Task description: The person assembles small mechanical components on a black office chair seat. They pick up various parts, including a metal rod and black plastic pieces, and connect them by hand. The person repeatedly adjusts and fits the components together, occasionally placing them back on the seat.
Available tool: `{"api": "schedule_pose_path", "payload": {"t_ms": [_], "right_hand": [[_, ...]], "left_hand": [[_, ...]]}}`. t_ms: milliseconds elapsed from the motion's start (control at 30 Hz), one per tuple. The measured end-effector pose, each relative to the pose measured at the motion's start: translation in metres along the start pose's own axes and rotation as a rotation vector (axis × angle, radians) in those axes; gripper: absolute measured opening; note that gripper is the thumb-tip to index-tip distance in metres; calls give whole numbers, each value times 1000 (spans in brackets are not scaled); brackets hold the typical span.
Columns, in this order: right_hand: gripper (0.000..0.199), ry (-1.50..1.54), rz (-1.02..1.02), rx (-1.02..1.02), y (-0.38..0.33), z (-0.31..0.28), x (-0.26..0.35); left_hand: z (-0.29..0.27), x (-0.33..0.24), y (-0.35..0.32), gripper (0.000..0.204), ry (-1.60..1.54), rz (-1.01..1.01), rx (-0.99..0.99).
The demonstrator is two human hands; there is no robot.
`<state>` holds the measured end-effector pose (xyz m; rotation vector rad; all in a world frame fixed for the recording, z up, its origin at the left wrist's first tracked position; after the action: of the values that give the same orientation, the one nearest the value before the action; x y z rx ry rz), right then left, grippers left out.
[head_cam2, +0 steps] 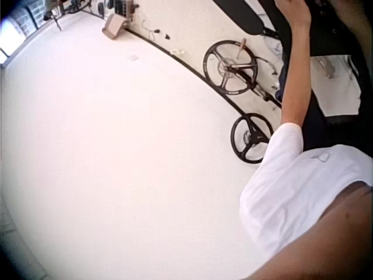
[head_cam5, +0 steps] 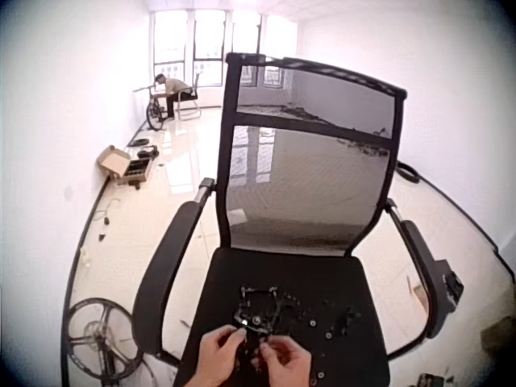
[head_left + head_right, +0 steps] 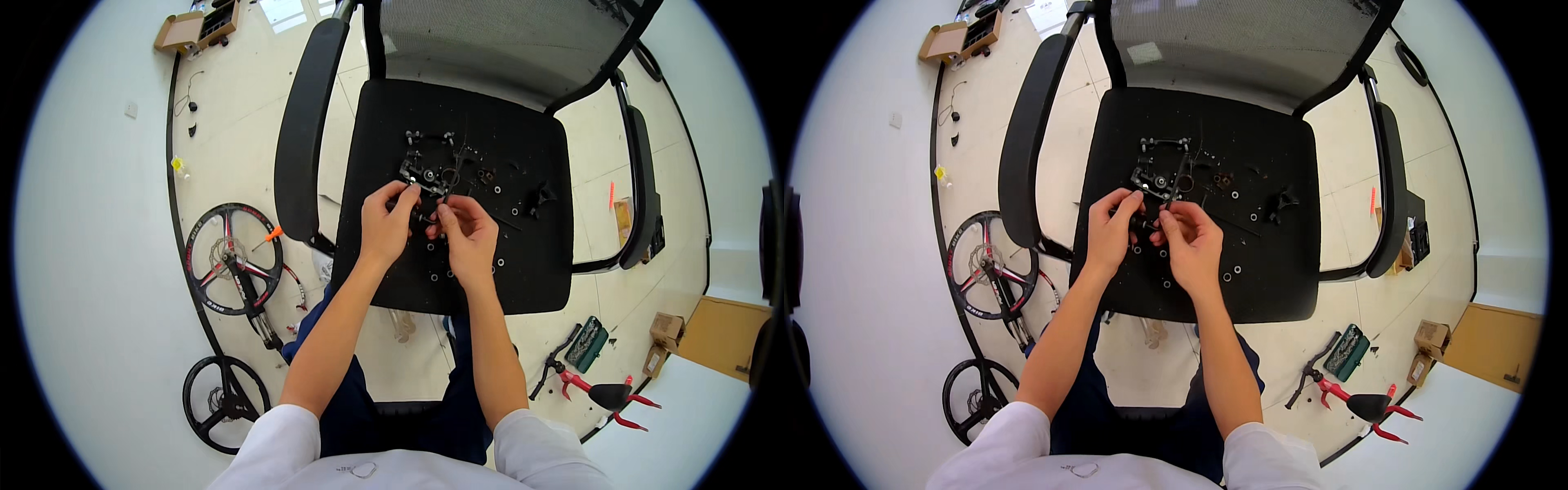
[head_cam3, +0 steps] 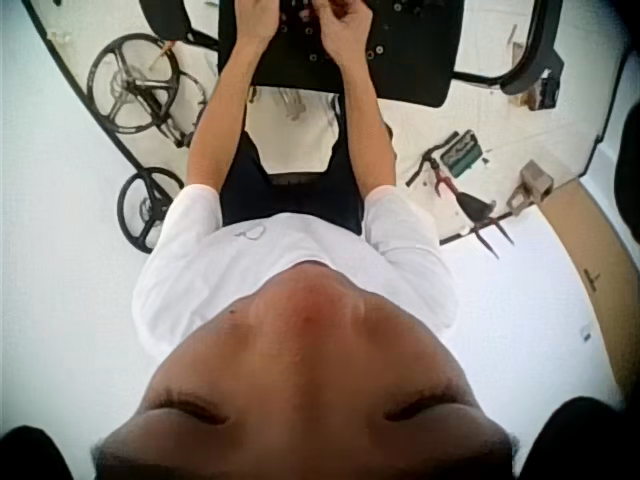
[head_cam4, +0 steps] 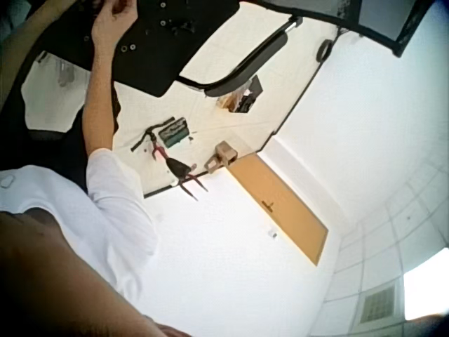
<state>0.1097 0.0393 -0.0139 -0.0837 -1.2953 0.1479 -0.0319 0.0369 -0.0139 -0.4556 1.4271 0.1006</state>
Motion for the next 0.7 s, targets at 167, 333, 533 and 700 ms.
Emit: {"api": "schedule_pose_path", "payload": {"t_ms": [167,333,533,700], "right_hand": [[11,-99,-84,-25,-7,13,7],[13,567,169,4,9,-4,-4],[14,188,114,53,10,-4,0],[14,146,117,83,7,5,2]], "left_hand": [[-5,-1,-1,29,-105,-227,71],[-13,1,1,30,-168,-243,45],[-19,6,4,27,-395,-376,119],[-13,12,2,27,-429,-406,116]]}}
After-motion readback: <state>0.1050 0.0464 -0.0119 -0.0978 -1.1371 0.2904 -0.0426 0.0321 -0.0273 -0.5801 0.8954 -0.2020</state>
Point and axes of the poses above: each hand's wrist, its own y-axis towards the middle knuckle, its own z-axis out of the palm, x = y × z, the point moved 4 cm from there along y, towards the middle knuckle, and after that the axes turned 3 degrees about -x, right-handed, at the moved point
